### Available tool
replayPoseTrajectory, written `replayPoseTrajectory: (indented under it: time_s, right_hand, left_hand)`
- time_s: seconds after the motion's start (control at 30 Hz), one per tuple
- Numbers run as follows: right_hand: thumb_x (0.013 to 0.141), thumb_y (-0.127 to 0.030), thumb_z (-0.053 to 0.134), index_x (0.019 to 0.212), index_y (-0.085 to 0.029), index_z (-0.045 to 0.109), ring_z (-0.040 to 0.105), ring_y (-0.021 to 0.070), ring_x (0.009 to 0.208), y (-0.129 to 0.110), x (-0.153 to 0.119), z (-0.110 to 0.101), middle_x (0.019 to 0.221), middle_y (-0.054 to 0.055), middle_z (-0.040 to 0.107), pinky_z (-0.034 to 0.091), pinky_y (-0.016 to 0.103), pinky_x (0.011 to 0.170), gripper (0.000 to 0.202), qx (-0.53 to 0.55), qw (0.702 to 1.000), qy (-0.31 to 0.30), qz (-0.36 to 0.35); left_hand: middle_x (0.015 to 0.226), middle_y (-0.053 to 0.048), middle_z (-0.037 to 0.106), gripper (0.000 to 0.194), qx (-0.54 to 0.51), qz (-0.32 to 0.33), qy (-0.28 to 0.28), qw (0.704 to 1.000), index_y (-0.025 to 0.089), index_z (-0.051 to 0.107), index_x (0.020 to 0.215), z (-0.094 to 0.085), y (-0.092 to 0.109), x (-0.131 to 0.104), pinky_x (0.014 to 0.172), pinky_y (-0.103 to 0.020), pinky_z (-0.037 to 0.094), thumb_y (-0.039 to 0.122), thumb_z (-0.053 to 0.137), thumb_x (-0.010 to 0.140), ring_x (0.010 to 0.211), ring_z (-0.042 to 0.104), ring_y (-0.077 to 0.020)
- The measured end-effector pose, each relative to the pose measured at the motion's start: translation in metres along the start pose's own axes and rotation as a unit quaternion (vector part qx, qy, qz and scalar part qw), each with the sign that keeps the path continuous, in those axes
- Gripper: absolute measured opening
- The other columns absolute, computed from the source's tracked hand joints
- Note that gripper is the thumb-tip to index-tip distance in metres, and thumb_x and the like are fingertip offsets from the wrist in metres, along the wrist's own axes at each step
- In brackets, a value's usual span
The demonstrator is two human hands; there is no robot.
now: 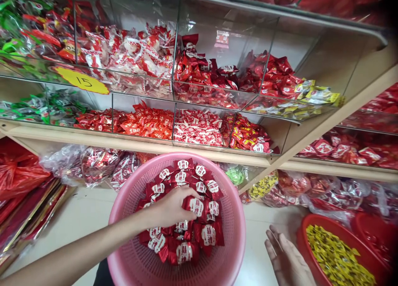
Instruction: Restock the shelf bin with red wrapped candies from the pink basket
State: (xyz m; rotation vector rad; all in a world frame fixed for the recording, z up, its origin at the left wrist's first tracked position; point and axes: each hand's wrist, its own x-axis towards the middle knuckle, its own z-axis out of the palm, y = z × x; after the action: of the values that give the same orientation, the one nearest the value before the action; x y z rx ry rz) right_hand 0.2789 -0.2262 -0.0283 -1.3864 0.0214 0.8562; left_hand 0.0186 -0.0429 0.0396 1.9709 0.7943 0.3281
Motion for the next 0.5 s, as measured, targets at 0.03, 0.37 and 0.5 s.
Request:
replayPoseTrajectory:
  time_s: [0.03, 0.37, 0.5]
  right_hand:
    - [0.062, -0.040, 0.075, 0.074, -0.025, 0.069, 0.054, 0.0206, 0.112, 0.001, 0.000, 0.002, 0.121, 0.002, 0.061, 0.052, 0.028, 0.086, 0.020, 0.009, 1.000, 0.003, 0.002]
    - [0.059, -0.040, 0.077, 0.087, -0.021, 0.067, 0.054, 0.0188, 0.109, 0.017, 0.006, 0.019, 0.121, 0.003, 0.060, 0.052, 0.024, 0.080, 0.035, 0.046, 0.998, -0.039, 0.034]
    - [0.054, -0.039, 0.080, 0.081, -0.019, 0.067, 0.058, 0.0193, 0.102, 0.029, 0.020, 0.009, 0.112, 0.004, 0.064, 0.053, 0.026, 0.076, 0.036, 0.065, 0.996, -0.037, 0.052]
  left_hand:
    - [0.108, -0.008, 0.059, 0.039, 0.012, -0.004, -0.011, 1.000, 0.019, 0.061, 0.106, 0.006, -0.002, -0.002, 0.093, -0.040, 0.038, 0.025, 0.066, 0.067, 0.102, 0.053, -0.0236]
    - [0.114, -0.008, 0.055, 0.039, 0.114, 0.008, -0.053, 0.992, 0.018, 0.055, 0.108, 0.041, 0.006, -0.008, 0.093, -0.040, 0.038, 0.021, 0.064, 0.070, 0.106, 0.049, -0.0246]
    - [0.108, -0.009, 0.053, 0.030, 0.259, 0.019, -0.032, 0.965, 0.015, 0.057, 0.097, 0.043, 0.004, -0.008, 0.088, -0.045, 0.037, 0.025, 0.067, 0.070, 0.101, 0.046, -0.0289]
